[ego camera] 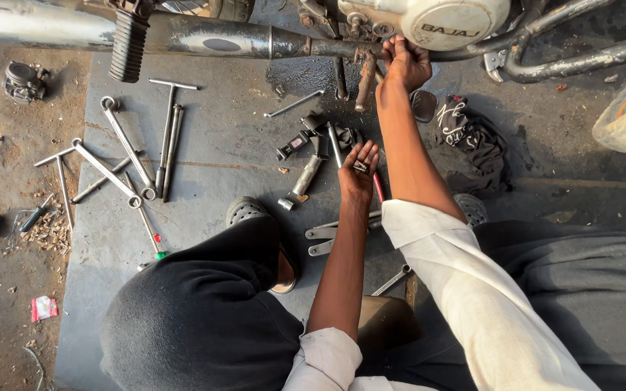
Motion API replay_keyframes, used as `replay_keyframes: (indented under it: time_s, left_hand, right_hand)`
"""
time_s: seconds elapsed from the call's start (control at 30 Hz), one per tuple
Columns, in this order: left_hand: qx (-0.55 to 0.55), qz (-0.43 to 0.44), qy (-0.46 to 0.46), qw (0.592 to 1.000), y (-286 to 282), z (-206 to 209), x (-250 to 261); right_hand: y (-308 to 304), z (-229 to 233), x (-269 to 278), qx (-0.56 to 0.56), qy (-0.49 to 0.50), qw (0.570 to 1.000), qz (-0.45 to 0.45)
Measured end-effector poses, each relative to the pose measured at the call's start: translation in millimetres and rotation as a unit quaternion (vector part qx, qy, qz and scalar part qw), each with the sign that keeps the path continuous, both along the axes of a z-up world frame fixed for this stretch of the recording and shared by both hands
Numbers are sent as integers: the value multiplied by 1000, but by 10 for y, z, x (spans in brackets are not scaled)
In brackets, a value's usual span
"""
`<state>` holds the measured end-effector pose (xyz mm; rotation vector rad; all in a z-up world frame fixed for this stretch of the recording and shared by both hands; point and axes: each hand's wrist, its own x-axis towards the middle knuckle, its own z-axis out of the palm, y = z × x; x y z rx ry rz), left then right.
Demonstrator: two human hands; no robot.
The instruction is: The person works on a motorcycle engine by removing and handling small metal parts and bolts. They use pliers and wrenches to manipulate components, wipe parts with a cloth, and place items back onto the engine block.
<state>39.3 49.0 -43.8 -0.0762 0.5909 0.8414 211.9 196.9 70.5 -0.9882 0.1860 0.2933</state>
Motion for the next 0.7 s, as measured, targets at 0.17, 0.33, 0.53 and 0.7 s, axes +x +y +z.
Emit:
replay_keyframes:
  time_s: [0.17, 0.33, 0.53, 0.7]
  left_hand:
    - [27, 11, -16, 999, 51, 279, -36]
    - [47, 27, -58, 997, 209, 675, -121]
    - [87, 36, -126, 988, 349, 732, -200]
    - [111, 48, -135, 983, 348, 686, -259]
  right_hand:
    - [37, -81, 122, -34, -18, 999, 21]
    - [-144, -68, -83, -54, -96, 988, 112]
    - [-647, -239, -497, -65, -351, 892, 278]
    - [-1311, -276, -971, -190, -424, 852, 243]
